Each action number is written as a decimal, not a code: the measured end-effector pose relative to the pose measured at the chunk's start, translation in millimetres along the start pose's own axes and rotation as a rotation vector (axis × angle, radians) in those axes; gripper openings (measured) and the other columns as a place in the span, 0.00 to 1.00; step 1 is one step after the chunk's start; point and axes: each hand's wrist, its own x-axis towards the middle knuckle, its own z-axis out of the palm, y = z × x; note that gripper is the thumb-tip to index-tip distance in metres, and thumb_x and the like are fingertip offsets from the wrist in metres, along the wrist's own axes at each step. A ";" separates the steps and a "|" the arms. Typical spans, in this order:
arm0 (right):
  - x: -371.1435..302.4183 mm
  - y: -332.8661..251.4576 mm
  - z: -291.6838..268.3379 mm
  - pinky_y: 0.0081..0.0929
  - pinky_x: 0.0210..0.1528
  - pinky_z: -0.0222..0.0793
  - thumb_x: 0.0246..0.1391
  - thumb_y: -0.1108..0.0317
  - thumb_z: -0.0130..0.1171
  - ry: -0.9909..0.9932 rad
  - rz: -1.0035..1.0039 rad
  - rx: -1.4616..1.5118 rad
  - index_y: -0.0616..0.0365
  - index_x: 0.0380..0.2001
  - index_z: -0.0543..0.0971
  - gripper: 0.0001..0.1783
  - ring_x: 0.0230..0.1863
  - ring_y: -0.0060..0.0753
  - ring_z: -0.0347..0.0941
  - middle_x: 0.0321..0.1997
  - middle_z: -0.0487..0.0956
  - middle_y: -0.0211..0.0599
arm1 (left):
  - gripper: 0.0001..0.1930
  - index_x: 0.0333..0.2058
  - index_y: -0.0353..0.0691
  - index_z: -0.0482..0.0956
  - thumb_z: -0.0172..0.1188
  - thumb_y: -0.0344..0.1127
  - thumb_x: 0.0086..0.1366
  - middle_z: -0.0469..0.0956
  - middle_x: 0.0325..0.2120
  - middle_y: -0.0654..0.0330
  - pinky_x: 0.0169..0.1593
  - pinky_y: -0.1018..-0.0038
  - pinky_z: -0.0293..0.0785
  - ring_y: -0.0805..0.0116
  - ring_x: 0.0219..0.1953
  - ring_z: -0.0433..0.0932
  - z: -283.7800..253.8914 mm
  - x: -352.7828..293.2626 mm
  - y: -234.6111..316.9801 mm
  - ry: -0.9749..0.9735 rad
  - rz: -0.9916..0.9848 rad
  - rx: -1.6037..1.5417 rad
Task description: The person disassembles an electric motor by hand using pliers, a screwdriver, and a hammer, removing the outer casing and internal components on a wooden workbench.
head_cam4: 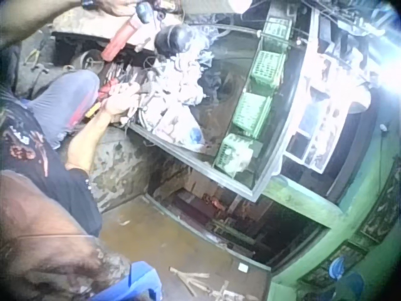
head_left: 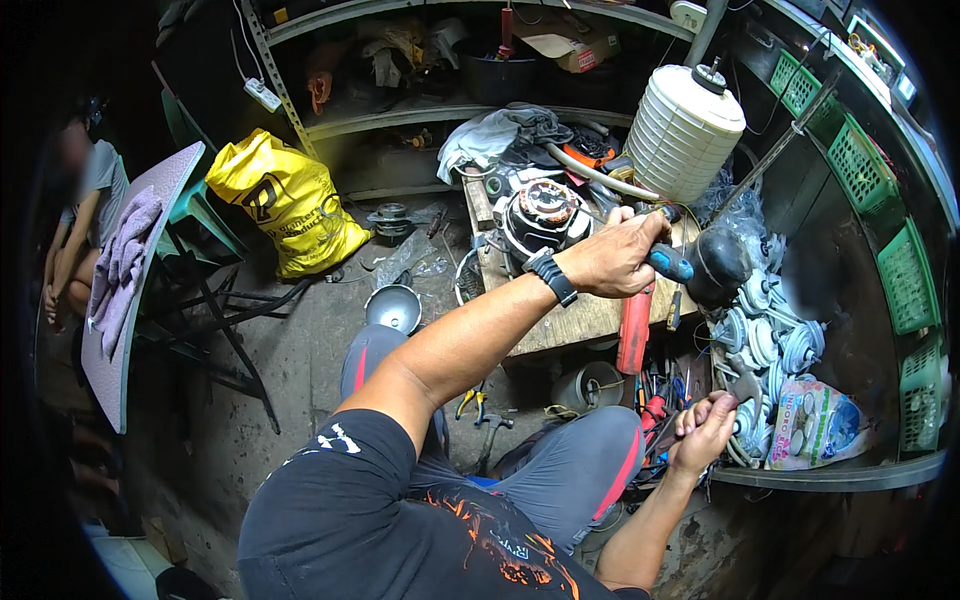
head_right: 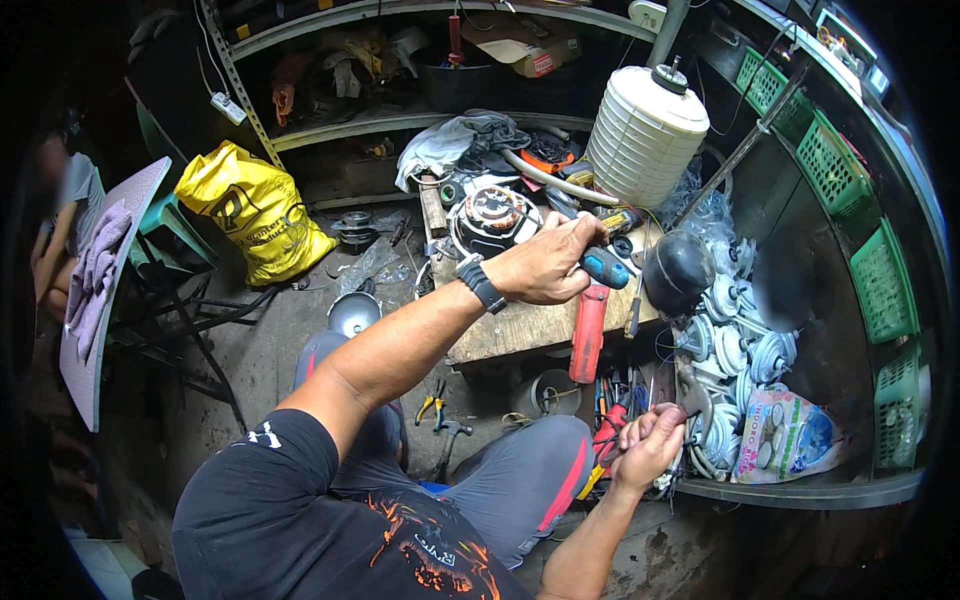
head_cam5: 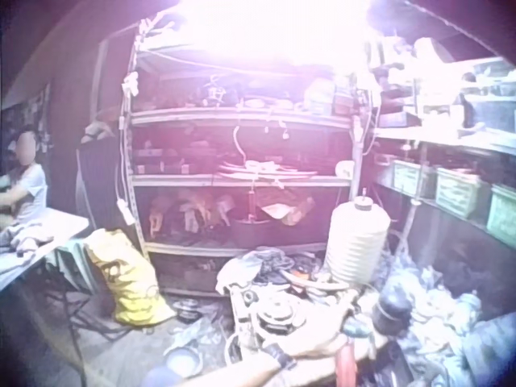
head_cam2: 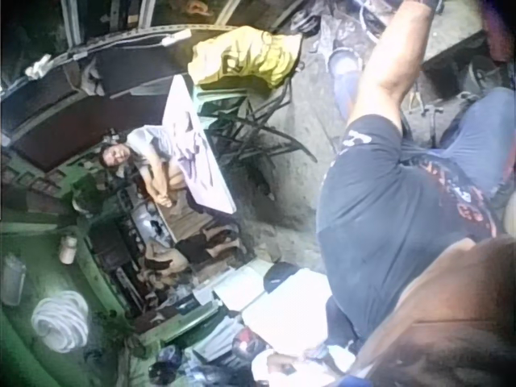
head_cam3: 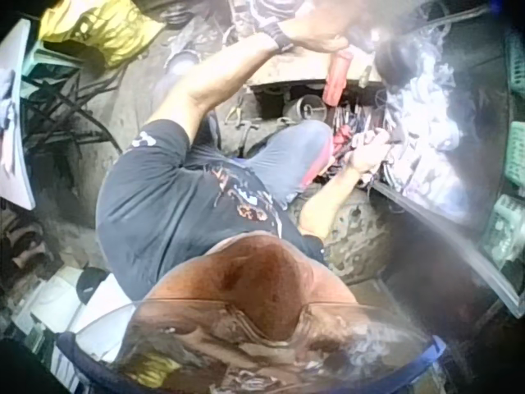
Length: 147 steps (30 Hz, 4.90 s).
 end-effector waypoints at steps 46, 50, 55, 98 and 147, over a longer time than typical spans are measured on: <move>76.8 66.7 79.4 0.46 0.58 0.75 0.65 0.65 0.58 -0.601 -0.007 -1.075 0.61 0.60 0.74 0.22 0.55 0.56 0.82 0.53 0.83 0.58 | 0.14 0.51 0.48 0.77 0.56 0.37 0.66 0.73 0.50 0.57 0.66 0.52 0.62 0.58 0.62 0.69 30.5 -177.1 15.2 -0.529 0.388 -0.004; 119.5 118.8 101.3 0.42 0.56 0.75 0.65 0.67 0.58 -0.626 -0.100 -1.144 0.59 0.63 0.72 0.25 0.51 0.49 0.83 0.51 0.83 0.55 | 0.13 0.50 0.49 0.75 0.53 0.39 0.68 0.73 0.51 0.58 0.65 0.54 0.63 0.59 0.64 0.69 78.8 -185.2 -24.6 -0.494 0.358 0.118; 161.4 181.5 122.2 0.36 0.39 0.78 0.66 0.76 0.54 -0.640 -0.083 -1.054 0.58 0.67 0.66 0.27 0.34 0.33 0.80 0.39 0.81 0.42 | 0.18 0.57 0.46 0.75 0.50 0.38 0.70 0.74 0.55 0.56 0.67 0.55 0.63 0.57 0.67 0.68 126.3 -164.9 -70.8 -0.411 0.134 0.258; 132.3 136.7 269.6 0.44 0.64 0.67 0.65 0.68 0.61 -0.411 -0.550 -0.863 0.62 0.49 0.82 0.13 0.59 0.54 0.74 0.54 0.77 0.51 | 0.20 0.56 0.36 0.81 0.65 0.41 0.71 0.76 0.58 0.50 0.69 0.62 0.65 0.54 0.64 0.72 -45.0 -137.8 -199.3 0.350 -0.566 -0.163; 139.3 141.0 294.0 0.51 0.61 0.63 0.52 0.56 0.73 -0.480 -0.429 -0.942 0.49 0.45 0.86 0.18 0.60 0.48 0.70 0.56 0.77 0.36 | 0.09 0.36 0.36 0.88 0.67 0.32 0.58 0.76 0.44 0.52 0.58 0.59 0.71 0.50 0.51 0.74 -57.6 -81.4 -157.7 0.217 -0.562 0.203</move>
